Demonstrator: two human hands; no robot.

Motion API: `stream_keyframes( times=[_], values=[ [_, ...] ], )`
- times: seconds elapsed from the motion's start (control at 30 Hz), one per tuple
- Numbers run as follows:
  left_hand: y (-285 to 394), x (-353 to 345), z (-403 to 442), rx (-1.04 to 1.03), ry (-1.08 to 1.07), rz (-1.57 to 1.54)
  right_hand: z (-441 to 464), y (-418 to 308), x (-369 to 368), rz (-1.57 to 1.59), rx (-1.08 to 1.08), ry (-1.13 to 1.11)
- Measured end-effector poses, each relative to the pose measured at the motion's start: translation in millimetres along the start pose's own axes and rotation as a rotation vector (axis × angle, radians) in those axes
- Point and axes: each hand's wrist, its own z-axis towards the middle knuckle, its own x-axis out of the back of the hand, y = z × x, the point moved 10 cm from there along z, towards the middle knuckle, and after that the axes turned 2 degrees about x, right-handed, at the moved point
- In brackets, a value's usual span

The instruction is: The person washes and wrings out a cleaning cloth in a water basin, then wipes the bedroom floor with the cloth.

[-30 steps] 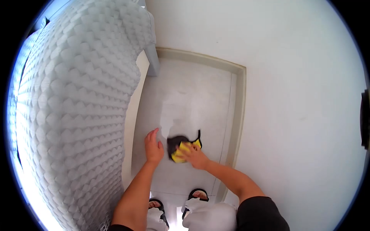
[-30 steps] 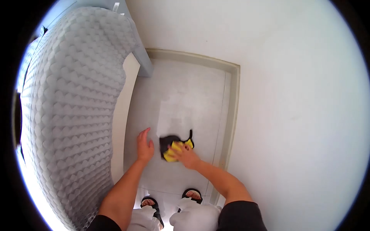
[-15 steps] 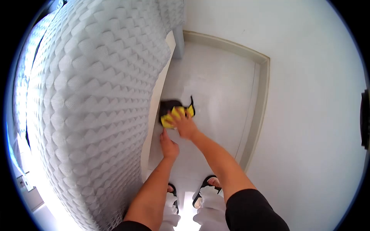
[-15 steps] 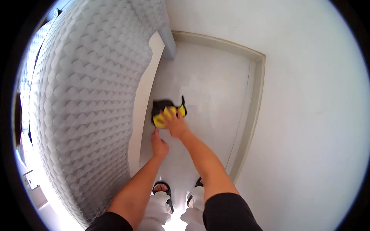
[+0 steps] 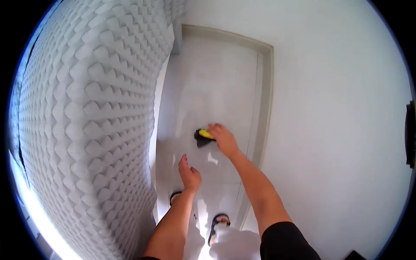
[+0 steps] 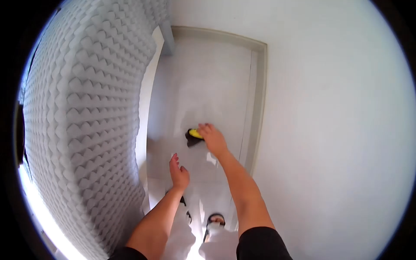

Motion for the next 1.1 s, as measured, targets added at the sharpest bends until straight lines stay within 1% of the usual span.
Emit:
stream_keyframes(
  times=[0.07, 0.13, 0.17, 0.23, 0.33, 0.37, 0.4, 0.43, 0.57, 0.67, 0.7, 0.77, 0.8, 0.83, 0.87, 0.9, 0.93, 0.97, 1.03, 1.07, 1.1],
  values=[
    [11.7, -0.2, 8.9, -0.131, 0.005, 0.003, 37.0, 43.1, 10.7, -0.005, -0.017, 0.1],
    [10.1, 0.4, 24.3, -0.139, 0.031, -0.03, 69.7, 73.4, 35.3, -0.051, -0.02, 0.227],
    [17.2, -8.5, 31.3, -0.151, 0.044, -0.026, 78.8, 101.4, 46.4, -0.022, -0.077, 0.225],
    [7.7, -5.7, 37.0, -0.197, 0.059, -0.048, 88.5, 119.7, 52.8, 0.009, -0.173, 0.23],
    [-4.5, -15.2, 34.3, -0.232, 0.088, -0.033, 53.2, 134.5, 0.8, -0.155, -0.147, -0.07],
    [-9.3, -16.5, 35.2, -0.227, 0.101, -0.02, 35.9, 137.8, -10.3, -0.182, -0.217, -0.147],
    [17.0, -18.4, 59.0, -0.201, 0.1, -0.029, 51.1, 138.0, -0.2, -0.217, -0.285, -0.265],
    [21.7, -16.6, 57.3, -0.21, 0.107, -0.028, 42.4, 131.5, -1.9, -0.247, -0.353, -0.345],
    [26.0, -5.1, 50.6, -0.244, 0.122, -0.03, 55.8, 127.4, -11.4, -0.255, -0.448, -0.281],
    [25.1, 6.0, 52.3, -0.178, 0.088, -0.085, 62.5, 139.6, -26.0, -0.266, -0.531, -0.236],
    [25.8, 8.5, 55.2, -0.197, 0.105, -0.087, 54.1, 132.5, -21.4, -0.301, -0.45, -0.089],
    [18.3, 15.1, 60.4, -0.226, 0.122, -0.081, 6.2, 104.9, -30.0, -0.282, -0.363, -0.007],
    [12.4, 15.1, 61.9, -0.23, 0.124, -0.061, -27.9, 78.6, -37.8, -0.221, -0.318, 0.012],
    [9.9, 14.0, 64.2, -0.242, 0.122, -0.042, -64.4, 46.8, -45.9, -0.219, -0.27, -0.016],
    [10.6, 11.5, 63.3, -0.252, 0.12, -0.028, -100.4, 20.9, -59.9, -0.19, -0.259, -0.13],
    [12.5, 7.5, 61.1, -0.239, 0.093, -0.036, -130.5, -1.8, -66.7, -0.179, -0.218, -0.18],
    [15.6, 2.8, 58.2, -0.227, 0.068, -0.044, -146.5, -11.8, -70.3, -0.177, -0.183, -0.252],
    [18.5, -2.3, 57.9, -0.217, 0.043, -0.053, -143.9, -10.3, -68.3, -0.16, -0.193, -0.25],
    [24.6, -9.9, 52.7, -0.248, 0.028, -0.059, -104.9, 14.1, -68.6, -0.233, -0.1, -0.223],
    [28.2, -17.0, 50.1, -0.266, 0.016, -0.067, -75.9, 40.5, -65.7, -0.31, -0.065, -0.099],
    [30.0, -23.0, 47.0, -0.254, -0.007, -0.085, -44.5, 79.2, -64.2, -0.384, -0.109, -0.037]
  ],
)
